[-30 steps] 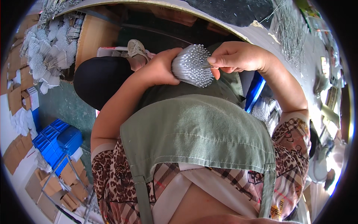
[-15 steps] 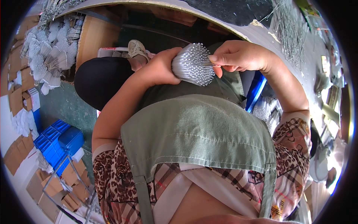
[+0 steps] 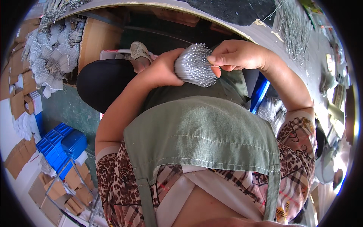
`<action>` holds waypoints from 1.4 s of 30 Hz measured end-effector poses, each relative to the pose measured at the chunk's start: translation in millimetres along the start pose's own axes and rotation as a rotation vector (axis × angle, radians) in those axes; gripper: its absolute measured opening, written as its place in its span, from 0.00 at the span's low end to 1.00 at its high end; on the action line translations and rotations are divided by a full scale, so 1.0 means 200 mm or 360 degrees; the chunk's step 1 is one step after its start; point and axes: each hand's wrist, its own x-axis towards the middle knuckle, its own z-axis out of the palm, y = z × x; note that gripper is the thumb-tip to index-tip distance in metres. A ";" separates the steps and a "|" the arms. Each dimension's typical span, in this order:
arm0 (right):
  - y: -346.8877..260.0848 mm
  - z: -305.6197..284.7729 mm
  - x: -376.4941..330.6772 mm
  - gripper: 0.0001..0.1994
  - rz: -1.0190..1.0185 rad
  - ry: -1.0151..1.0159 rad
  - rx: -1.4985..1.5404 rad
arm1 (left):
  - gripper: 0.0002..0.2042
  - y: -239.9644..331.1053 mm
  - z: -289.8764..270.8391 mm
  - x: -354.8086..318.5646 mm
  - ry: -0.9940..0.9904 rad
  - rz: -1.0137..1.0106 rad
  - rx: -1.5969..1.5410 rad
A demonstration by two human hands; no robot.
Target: The person sits and uses red-handled scissors to trim the ends of a bundle of silver wire brushes held in their left hand. They repeatedly snip the tips of the wires to create a uniform, rounded surface on the brush head.
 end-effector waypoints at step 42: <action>0.03 0.18 0.04 0.15 -0.1285 0.1374 -0.0958 | 0.20 0.13 0.05 0.01 0.0857 0.0142 0.0880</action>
